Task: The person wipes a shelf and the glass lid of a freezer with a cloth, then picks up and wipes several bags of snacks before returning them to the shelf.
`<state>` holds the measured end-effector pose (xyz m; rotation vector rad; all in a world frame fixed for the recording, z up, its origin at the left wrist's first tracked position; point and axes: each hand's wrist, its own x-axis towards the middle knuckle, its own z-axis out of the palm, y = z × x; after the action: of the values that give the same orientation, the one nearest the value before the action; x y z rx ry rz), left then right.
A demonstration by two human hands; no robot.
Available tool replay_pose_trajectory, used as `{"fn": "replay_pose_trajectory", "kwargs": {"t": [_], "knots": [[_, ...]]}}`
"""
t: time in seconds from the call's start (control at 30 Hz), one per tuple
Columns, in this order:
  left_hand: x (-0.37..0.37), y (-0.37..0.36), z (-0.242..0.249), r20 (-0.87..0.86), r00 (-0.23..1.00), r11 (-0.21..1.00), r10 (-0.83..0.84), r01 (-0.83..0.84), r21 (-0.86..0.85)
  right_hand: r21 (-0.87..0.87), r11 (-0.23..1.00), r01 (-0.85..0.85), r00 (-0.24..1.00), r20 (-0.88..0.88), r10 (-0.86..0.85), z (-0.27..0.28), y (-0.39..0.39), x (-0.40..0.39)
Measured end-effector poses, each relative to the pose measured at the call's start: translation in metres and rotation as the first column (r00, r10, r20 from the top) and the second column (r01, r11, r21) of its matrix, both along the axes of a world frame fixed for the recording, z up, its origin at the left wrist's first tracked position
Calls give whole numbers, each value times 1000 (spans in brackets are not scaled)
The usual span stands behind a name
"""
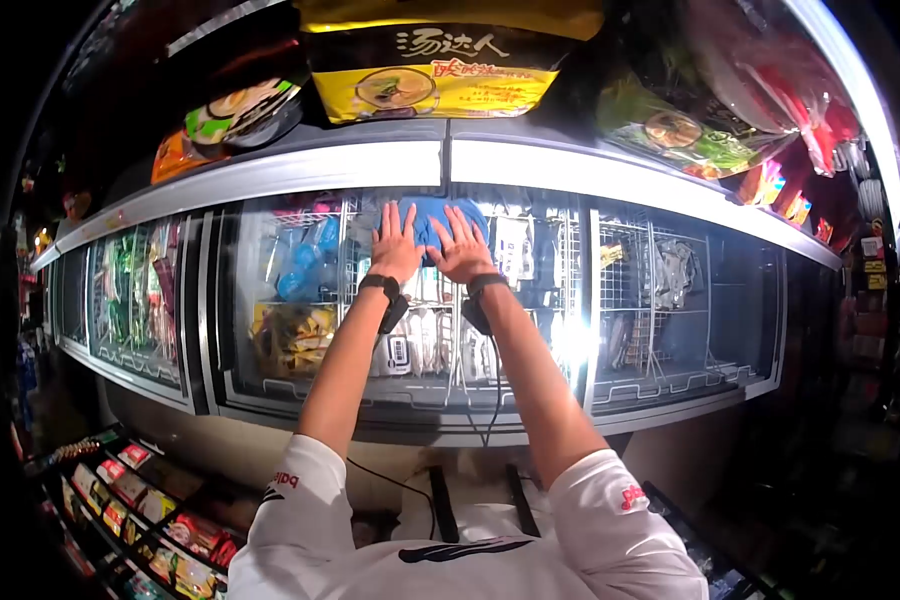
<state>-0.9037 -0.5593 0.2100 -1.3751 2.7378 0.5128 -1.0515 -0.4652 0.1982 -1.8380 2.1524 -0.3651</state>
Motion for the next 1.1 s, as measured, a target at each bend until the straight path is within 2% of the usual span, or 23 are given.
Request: {"fn": "replay_pose_trajectory", "kwargs": {"t": [0.07,0.13,0.2,0.3,0.33,0.43,0.47,0.5,0.63,0.77,0.87,0.93,0.97,1.0,1.07,1.1], "knots": [[-15,-23,3,52,998,999,26,-28,45,46,999,6,1000,27,-7,2,-24,-13],[-28,-42,1,102,994,995,34,-44,95,243,970,1,1000,-2,-1,17,-46,-25],[-38,-55,-1,194,981,992,31,-53,110,300,954,-16,1000,20,10,23,-60,-32],[-40,-54,2,202,978,992,55,-76,100,268,963,5,999,37,-15,25,-61,-32],[-39,-47,-2,173,983,996,67,-76,46,279,960,10,999,36,-21,26,-57,-31],[-34,-23,1,197,978,997,68,-74,25,130,991,12,998,67,-21,17,-28,-23],[-30,-7,4,159,984,995,75,-84,49,81,997,3,996,91,-10,13,-12,-22],[-27,9,8,154,986,995,67,-77,59,132,991,-28,997,70,19,16,4,-22],[-17,90,15,159,984,995,82,-90,45,201,974,-101,981,183,64,29,77,-26],[-19,194,16,210,971,990,113,-128,60,229,956,-181,961,246,123,35,169,-39],[-15,274,20,195,981,994,20,-40,103,216,949,-228,938,312,154,33,256,-46],[-6,322,17,99,992,996,-84,79,47,201,949,-242,927,338,164,28,309,-49],[-4,345,16,78,994,995,-79,75,63,62,977,-204,936,304,177,23,337,-48],[-8,368,29,99,992,992,-84,73,104,21,985,-170,946,285,157,33,360,-48],[1,401,14,26,991,984,-129,125,124,-133,986,-96,972,199,121,43,401,-41],[7,415,12,-29,986,979,-165,167,114,-82,995,-58,964,255,77,43,413,-37]]}}
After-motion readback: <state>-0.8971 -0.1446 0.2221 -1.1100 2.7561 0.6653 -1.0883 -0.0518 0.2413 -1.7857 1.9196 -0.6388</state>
